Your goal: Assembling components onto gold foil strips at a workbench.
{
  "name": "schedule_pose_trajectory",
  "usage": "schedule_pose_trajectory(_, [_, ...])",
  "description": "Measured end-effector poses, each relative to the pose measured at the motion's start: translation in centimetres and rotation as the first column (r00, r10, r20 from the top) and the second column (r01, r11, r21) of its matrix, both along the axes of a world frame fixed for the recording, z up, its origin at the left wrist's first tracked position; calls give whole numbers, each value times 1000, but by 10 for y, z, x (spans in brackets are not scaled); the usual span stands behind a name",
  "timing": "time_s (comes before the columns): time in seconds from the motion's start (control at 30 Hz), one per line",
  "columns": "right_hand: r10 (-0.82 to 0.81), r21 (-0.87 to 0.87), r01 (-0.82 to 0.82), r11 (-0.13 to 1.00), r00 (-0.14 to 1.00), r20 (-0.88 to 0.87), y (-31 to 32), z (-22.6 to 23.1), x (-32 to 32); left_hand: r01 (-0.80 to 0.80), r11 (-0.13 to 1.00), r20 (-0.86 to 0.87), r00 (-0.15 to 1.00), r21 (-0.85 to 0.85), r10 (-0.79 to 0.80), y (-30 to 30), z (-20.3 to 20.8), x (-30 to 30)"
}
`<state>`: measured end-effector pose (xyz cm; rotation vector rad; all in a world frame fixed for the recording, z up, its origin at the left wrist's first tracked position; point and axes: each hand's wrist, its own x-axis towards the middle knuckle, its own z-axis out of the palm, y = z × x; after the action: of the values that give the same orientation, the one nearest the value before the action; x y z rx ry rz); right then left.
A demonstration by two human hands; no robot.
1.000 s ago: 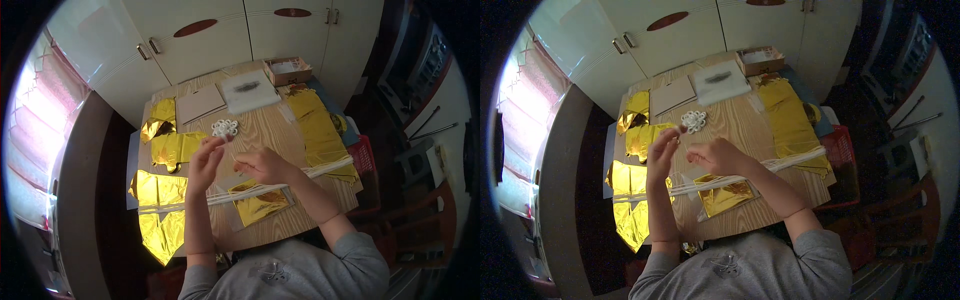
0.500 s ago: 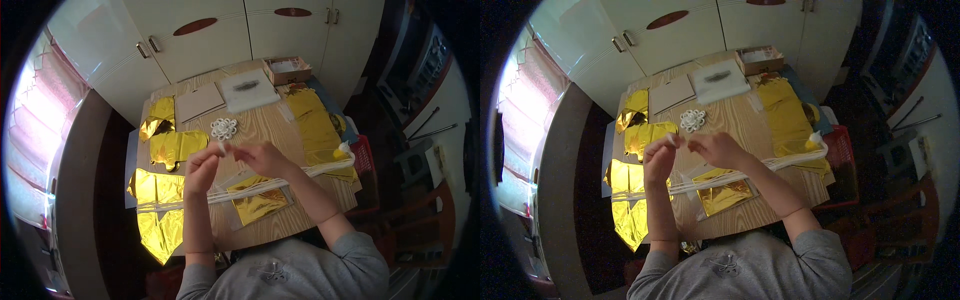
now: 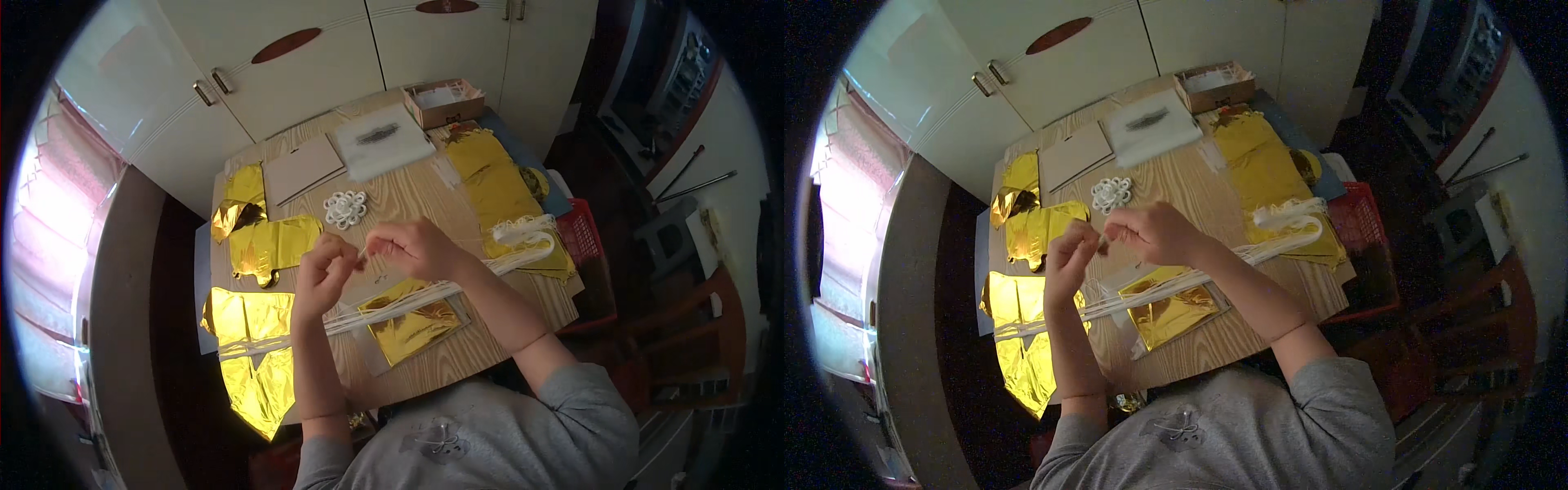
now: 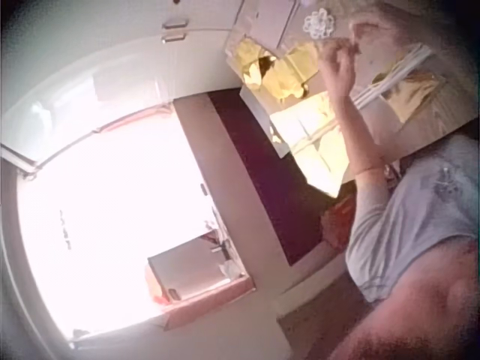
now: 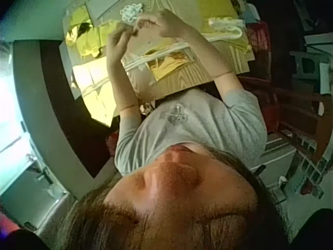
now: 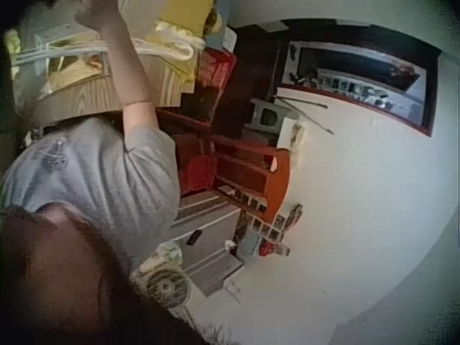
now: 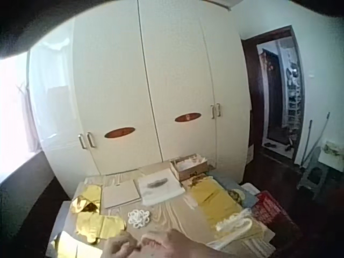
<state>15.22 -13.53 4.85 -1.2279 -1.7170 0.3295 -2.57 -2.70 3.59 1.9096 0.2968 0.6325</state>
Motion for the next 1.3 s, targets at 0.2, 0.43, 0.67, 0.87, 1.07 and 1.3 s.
schedule_pose_trajectory(0.2, [5,-37,-4,999,999,38,5,-11,-2,-191,948,285,922,-254,263,-28,18,18])
schedule_pose_trajectory(0.43, [10,-47,-10,999,1000,-5,12,-23,0,127,929,335,942,-347,-3,-11,4,12])
schedule_pose_trajectory(0.67, [34,-64,-33,997,999,9,12,-17,9,16,955,-48,998,-297,-32,-12,5,9])
schedule_pose_trajectory(0.87, [87,-76,-88,993,996,-6,10,-13,6,-311,938,182,924,-150,336,-22,10,26])
schedule_pose_trajectory(1.07, [-25,-69,27,997,999,29,11,-14,7,319,801,432,898,-506,-85,-6,1,5])
schedule_pose_trajectory(1.3, [-88,-16,87,996,996,-8,0,3,1,-18,974,123,991,-226,46,-14,9,9])
